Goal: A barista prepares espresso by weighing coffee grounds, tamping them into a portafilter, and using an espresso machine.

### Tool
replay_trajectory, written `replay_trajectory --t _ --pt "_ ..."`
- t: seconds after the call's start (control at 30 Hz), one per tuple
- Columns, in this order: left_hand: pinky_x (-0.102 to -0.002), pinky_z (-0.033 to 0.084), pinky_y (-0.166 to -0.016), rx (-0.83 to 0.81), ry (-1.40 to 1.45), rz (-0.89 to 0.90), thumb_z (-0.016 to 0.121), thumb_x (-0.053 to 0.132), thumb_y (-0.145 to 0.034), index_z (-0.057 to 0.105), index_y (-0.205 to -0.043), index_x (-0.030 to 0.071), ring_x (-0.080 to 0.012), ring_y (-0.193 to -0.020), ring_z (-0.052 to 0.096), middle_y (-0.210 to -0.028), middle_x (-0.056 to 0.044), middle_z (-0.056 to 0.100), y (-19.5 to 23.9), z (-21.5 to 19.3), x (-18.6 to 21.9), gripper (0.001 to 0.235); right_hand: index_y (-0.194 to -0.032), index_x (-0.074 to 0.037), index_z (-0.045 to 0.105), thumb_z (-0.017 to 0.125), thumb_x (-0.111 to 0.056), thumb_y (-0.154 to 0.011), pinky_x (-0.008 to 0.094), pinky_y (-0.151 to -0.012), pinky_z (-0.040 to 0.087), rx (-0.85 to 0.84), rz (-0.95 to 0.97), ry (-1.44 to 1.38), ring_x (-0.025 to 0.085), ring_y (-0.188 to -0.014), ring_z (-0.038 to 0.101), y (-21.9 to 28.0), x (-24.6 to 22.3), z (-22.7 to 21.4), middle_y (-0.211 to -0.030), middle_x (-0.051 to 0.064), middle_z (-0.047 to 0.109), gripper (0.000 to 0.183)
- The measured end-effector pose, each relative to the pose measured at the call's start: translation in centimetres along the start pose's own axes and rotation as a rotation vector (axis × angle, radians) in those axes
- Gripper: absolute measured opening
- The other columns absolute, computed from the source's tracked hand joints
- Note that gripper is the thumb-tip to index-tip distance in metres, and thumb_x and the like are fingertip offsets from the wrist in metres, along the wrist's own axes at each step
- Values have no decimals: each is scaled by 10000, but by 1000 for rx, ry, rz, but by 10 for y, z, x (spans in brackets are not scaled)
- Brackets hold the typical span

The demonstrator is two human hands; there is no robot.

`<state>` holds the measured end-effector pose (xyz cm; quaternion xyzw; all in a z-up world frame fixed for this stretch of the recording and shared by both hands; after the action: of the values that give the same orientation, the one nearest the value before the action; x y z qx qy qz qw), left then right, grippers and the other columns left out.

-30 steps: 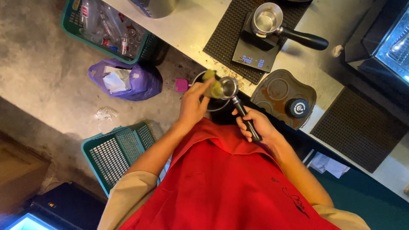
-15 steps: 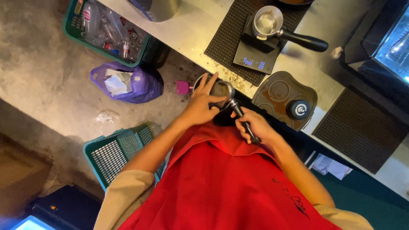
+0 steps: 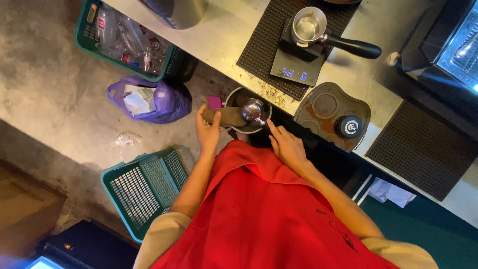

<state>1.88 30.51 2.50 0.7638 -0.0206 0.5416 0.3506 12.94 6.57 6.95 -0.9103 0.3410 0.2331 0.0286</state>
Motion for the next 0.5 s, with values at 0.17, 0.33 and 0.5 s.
replay_trajectory --t 0.17,0.33,0.5 --pt "-301 661 -791 8 78 -162 799 373 -971 437 -1539 212 -233 -1131 630 -1478 -246 449 -19 6 -20 693 -1623 -238 429 513 -274 -1081 494 -626 621 67 -17 41 302 -774 703 4 11 17 -1002 72 652 549" --pt "-619 315 -1229 96 69 -142 725 655 -970 128 -1681 190 -426 -1551 271 -1676 -312 138 12 1 -10 1037 -1564 -168 538 738 -146 -964 409 -940 577 -58 239 -764 229 -1171 680 -1 28 9 -1354 130 707 633" --pt "-521 276 -1244 31 -308 1037 715 200 -990 649 -1357 95 -359 -1449 448 -1460 -162 556 84 52 75 387 -1148 -46 625 513 -98 -838 377 -407 539 -496 456 -1559 237 -456 583 26 33 -16 -672 115 522 334"
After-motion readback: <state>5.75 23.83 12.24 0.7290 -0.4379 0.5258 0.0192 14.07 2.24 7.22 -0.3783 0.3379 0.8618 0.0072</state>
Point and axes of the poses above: each hand's wrist, its own y-axis away from the middle knuckle, its own z-axis out of the palm, x = y × z, the point moved 5 cm from there along -y, towards the middle knuckle
